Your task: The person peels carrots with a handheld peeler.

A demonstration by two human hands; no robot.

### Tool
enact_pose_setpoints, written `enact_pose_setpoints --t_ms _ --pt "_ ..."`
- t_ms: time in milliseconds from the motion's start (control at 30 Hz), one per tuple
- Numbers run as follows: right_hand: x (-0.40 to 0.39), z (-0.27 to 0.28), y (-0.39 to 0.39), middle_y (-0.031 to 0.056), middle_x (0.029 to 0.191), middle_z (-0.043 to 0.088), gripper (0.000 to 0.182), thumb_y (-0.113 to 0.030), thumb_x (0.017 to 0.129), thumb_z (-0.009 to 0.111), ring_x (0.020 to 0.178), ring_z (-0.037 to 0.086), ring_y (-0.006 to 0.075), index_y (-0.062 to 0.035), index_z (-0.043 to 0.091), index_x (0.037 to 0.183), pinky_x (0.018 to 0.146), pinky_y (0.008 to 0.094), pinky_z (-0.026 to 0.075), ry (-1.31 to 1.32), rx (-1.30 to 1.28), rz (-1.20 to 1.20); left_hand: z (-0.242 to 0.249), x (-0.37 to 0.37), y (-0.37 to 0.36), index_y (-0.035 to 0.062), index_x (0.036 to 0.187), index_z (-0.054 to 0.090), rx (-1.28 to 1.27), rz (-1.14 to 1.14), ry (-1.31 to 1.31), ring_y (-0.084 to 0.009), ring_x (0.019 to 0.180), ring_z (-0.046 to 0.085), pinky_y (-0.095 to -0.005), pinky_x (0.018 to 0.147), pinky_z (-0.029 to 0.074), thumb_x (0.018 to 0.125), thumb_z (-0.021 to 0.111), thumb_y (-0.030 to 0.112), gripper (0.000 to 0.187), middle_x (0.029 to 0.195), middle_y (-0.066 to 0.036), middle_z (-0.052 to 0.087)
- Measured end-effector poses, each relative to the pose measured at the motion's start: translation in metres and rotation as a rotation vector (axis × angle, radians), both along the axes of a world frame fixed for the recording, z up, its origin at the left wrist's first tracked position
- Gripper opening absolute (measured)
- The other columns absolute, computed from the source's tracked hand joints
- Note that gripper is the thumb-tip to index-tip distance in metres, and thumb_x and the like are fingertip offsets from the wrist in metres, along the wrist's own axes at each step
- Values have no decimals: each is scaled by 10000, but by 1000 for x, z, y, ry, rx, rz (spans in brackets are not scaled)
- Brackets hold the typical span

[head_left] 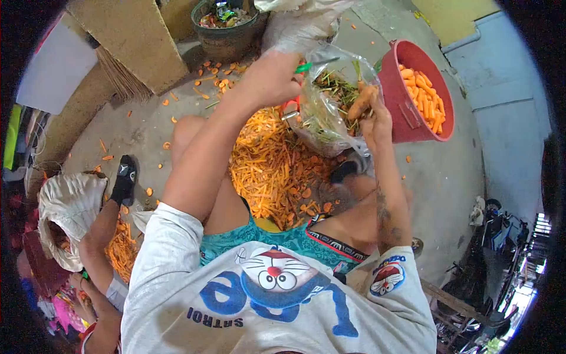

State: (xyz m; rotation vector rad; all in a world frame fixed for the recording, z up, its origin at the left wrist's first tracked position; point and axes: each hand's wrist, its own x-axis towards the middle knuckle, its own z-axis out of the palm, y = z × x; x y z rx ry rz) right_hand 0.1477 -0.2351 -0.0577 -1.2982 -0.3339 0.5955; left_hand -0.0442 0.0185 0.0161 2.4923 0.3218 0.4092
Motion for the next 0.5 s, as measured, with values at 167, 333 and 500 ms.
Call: enact_pose_setpoints --t_ms 167,333,500 --pt "-29 10 16 28 1133 668 419 -250 960 731 1041 630 99 -17 630 1293 857 269 518 -69 -20 141 -6 10 -17 -11 1105 623 -13 -20 18 -462 927 675 -538 807 540 780 663 112 350 932 -276 690" --pt "-66 18 17 1 921 718 330 -214 919 779 819 616 51 34 720 1128 731 237 507 -328 -271 149 -8 9 -39 -13 1087 630 56 -89 177 -459 905 681 -542 808 546 784 663 152 346 918 -258 700" --pt "-67 24 13 35 988 717 343 -110 892 791 860 653 87 18 685 1192 779 250 535 -338 -34 101 -22 32 -21 -25 1043 651 -7 -95 608 -447 896 694 -522 817 553 803 657 169 309 921 -270 709"
